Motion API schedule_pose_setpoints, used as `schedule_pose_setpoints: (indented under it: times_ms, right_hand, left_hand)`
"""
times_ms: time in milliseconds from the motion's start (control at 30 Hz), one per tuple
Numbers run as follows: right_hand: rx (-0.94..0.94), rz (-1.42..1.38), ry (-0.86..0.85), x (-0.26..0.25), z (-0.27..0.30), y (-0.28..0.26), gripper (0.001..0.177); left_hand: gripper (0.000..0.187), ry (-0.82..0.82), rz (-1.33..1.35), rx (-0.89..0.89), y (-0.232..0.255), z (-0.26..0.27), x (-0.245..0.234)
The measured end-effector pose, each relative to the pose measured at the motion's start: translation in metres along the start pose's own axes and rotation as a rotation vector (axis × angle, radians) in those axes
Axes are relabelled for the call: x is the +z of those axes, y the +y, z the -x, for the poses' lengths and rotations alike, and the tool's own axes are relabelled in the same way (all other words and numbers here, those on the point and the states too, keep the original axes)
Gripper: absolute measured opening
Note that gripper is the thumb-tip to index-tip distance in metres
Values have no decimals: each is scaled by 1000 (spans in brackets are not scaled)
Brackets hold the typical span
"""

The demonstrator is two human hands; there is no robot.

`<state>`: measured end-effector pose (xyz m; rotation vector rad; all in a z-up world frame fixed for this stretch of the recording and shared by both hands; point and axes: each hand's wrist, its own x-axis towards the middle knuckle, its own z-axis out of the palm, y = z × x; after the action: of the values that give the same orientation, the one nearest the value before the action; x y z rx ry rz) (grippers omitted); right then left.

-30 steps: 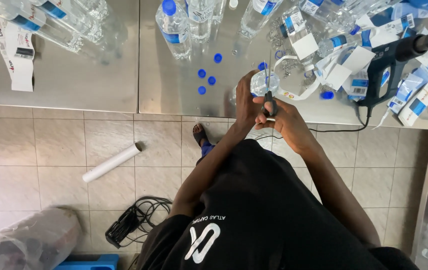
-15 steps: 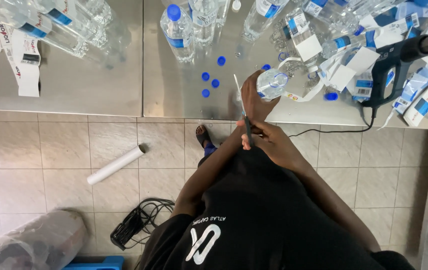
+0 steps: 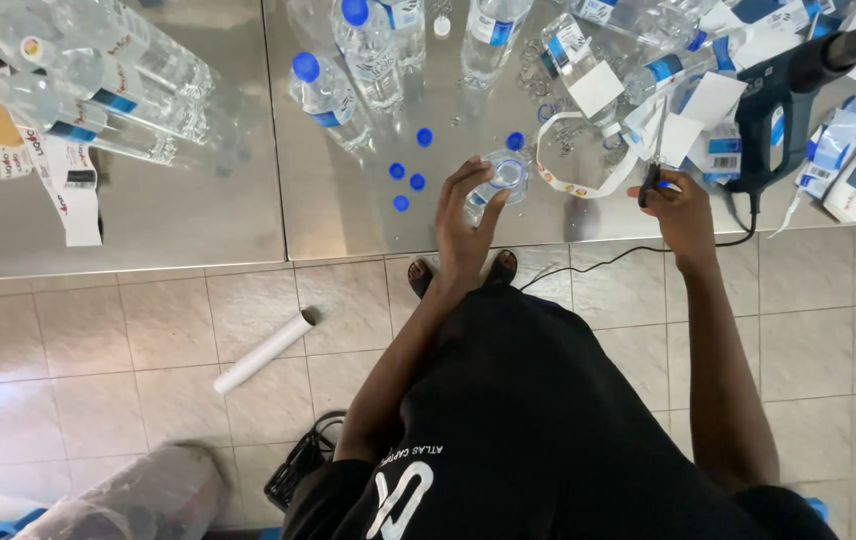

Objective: Manually applying labels and heat-shrink seals to plastic water bottles at a production workstation.

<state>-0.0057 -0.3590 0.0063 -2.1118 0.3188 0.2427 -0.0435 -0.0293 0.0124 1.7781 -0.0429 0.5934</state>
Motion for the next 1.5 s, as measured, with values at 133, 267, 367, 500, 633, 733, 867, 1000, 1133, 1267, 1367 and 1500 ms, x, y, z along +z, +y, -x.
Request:
schedule_pose_setpoints:
  times_ms: [133,267,367,500,633,733,867,1000,1133,1267,1367,1500]
  right_hand:
    - [76,-5,-21,-22,-45,66,53]
    - [153,498,-59,-45,-87,84,32]
    - [251,681,-113,-51,-121,93,33]
    - [223,1006,-162,-48,-163,123,35]
    - [-42,1249,-41,-42,-191,140,23]
    - [-155,1174,48,-52,-185,135,35]
    - [-240,568,107,-89,-130,47,28]
    - [-478,144,290,-161,-86,-37,22]
    - [-587,46,458,-243,-149,-44,19]
    - [-570,357,434,-300,-320,48,20]
    - [-439,408,333,-309,-443,102,26]
    - [-481,428,252,-294,-515,118,23]
  left_hand:
    - [17,90,-54,65,-1,1,0]
    - [10,51,-120,231,24,-3,-10]
    - [9,59,-94,223,55,-23,-7]
    - [6,-8,-35,192,87,-80,17]
    - [6,-305,-95,184,100,-113,71]
    - [9,-403,-21,121,77,-103,135]
    - [17,-373,121,-268,31,-78,205]
    - [25,-390,143,-393,-26,-43,238]
    - [74,-602,-34,-450,-44,4,225]
    - [76,-668,-62,-679,7,48,163]
    - [57,-595,-86,-553,-49,125,114]
    - [47,-363,-226,-1353,-52,152,51]
